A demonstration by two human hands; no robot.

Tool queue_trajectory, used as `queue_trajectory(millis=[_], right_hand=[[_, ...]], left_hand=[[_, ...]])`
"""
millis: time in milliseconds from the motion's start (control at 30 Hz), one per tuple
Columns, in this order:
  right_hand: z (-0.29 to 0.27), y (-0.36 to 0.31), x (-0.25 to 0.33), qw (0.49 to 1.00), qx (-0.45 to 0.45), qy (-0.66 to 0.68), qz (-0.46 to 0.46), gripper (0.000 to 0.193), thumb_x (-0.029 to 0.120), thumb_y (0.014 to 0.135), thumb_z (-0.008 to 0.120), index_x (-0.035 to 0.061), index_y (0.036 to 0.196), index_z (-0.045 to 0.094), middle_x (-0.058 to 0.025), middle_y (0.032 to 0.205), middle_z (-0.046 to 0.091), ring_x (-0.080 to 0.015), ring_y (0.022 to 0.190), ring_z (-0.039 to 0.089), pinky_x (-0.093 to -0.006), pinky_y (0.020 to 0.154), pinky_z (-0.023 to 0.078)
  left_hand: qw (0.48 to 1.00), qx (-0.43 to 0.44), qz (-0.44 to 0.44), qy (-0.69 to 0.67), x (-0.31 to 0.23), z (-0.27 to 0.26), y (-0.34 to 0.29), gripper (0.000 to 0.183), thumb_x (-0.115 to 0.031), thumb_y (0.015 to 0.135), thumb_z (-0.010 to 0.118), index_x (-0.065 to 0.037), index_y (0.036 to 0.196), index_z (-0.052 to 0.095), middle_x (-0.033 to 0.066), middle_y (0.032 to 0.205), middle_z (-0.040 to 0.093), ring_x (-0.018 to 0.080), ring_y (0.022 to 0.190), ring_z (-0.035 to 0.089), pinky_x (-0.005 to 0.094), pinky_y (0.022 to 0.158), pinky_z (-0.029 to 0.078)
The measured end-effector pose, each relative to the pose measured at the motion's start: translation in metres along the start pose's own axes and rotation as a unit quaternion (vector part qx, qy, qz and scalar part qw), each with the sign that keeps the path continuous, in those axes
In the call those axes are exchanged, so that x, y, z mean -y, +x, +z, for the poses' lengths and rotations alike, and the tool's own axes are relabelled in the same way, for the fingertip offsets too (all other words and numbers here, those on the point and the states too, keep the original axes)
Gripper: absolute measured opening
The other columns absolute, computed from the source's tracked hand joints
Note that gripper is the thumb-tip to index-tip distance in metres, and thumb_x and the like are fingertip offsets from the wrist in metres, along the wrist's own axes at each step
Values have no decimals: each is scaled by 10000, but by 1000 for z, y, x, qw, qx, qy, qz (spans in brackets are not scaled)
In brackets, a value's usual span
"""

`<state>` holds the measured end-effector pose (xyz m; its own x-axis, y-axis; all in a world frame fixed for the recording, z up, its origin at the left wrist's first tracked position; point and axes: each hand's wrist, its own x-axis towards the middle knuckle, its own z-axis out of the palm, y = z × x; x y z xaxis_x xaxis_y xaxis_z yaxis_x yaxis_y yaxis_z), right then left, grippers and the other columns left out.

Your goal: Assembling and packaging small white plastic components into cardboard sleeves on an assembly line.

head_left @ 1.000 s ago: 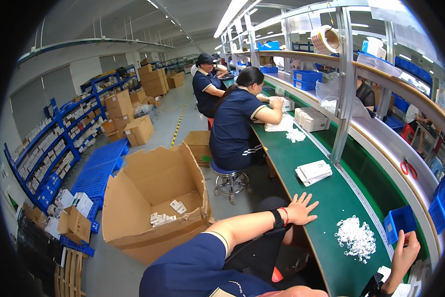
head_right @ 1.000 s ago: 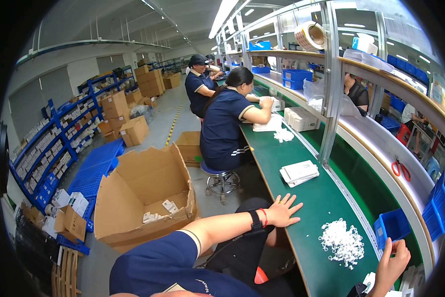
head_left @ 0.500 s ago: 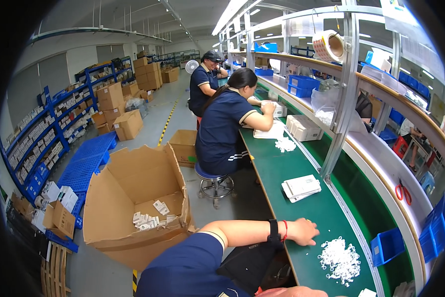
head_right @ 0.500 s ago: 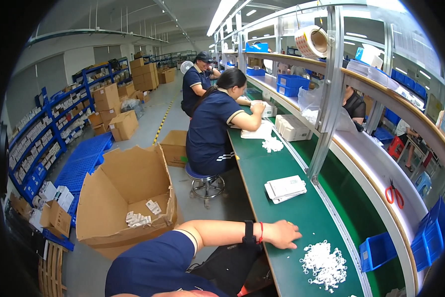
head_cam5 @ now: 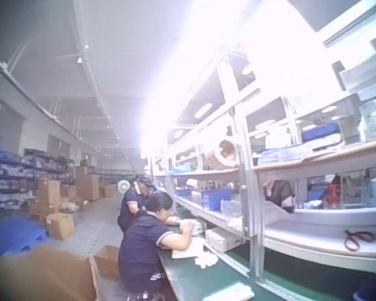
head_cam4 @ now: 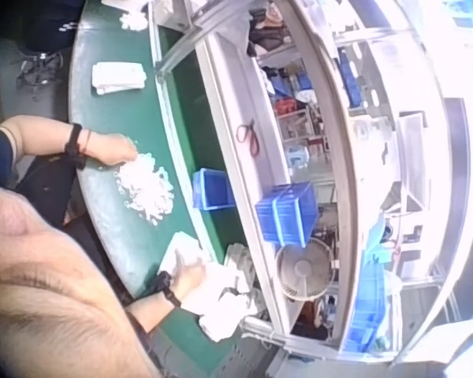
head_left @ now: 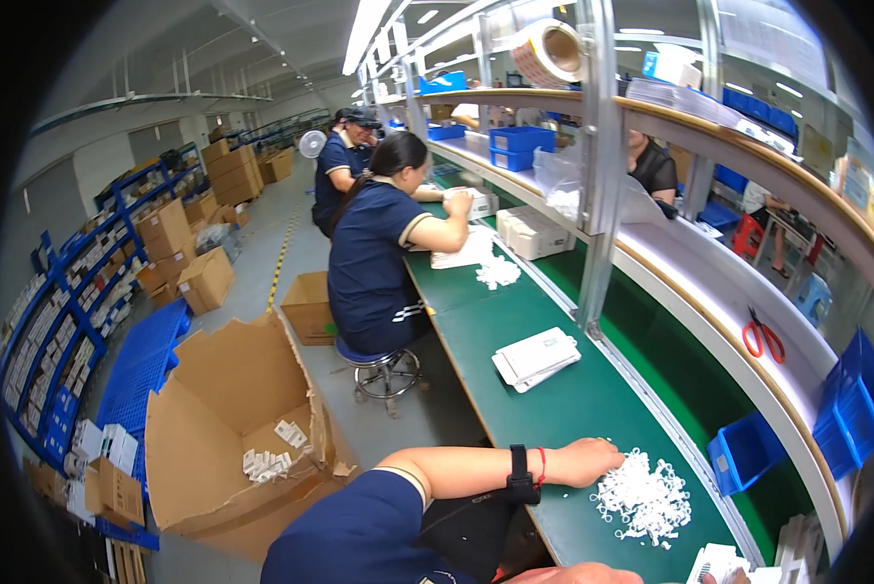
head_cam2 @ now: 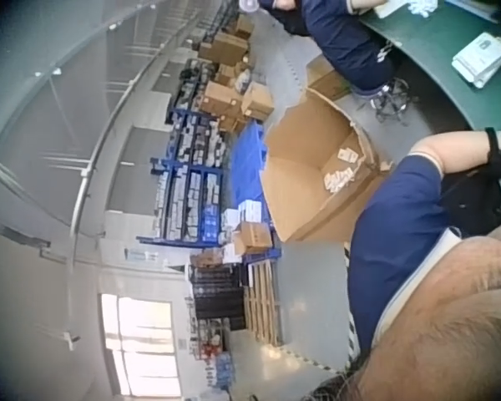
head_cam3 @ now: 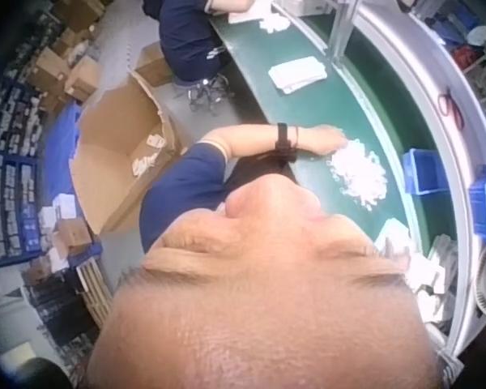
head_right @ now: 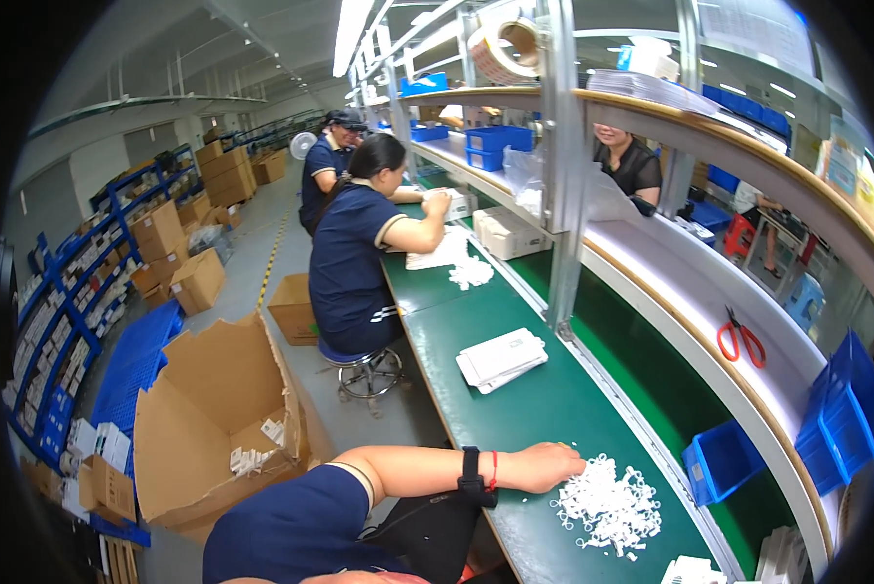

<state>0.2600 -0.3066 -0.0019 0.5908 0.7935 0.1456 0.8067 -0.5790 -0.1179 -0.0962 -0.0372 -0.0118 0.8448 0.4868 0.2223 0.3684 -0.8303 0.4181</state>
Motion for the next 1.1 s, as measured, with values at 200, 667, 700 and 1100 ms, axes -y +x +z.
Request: queue_trajectory(millis=[200,667,700,1100], right_hand=[[-13,-2,21,993,91,-71,9,945,647,630,704,-15,1271,497,-292,1186,558,-424,1128,525,-467,968,407],[19,-11,14,985,-139,75,63,578,71,569,836,-5,1074,563,-163,951,542,-340,938,509,-403,838,412],[17,-6,13,980,-75,136,123,940,5,402,862,-12,1258,474,-209,1097,497,-400,1063,468,-418,932,401],[-18,-11,13,955,-160,185,169,475,28,557,799,-15,984,596,-186,882,630,-335,827,608,-394,749,484]], left_hand=[[1000,-3,11,-16,3,-2,2,124,-43,798,575,-39,921,559,160,844,595,354,797,604,446,680,477],[993,-61,4,-105,14,-14,-13,100,-30,759,639,-20,858,650,144,868,638,335,833,619,402,729,499],[994,-59,0,-93,6,-25,-13,99,-43,764,636,-28,861,651,144,854,647,332,813,626,405,722,501],[958,-57,185,-212,-95,-114,53,118,-52,822,657,1,927,668,120,804,675,232,694,650,303,608,501]])
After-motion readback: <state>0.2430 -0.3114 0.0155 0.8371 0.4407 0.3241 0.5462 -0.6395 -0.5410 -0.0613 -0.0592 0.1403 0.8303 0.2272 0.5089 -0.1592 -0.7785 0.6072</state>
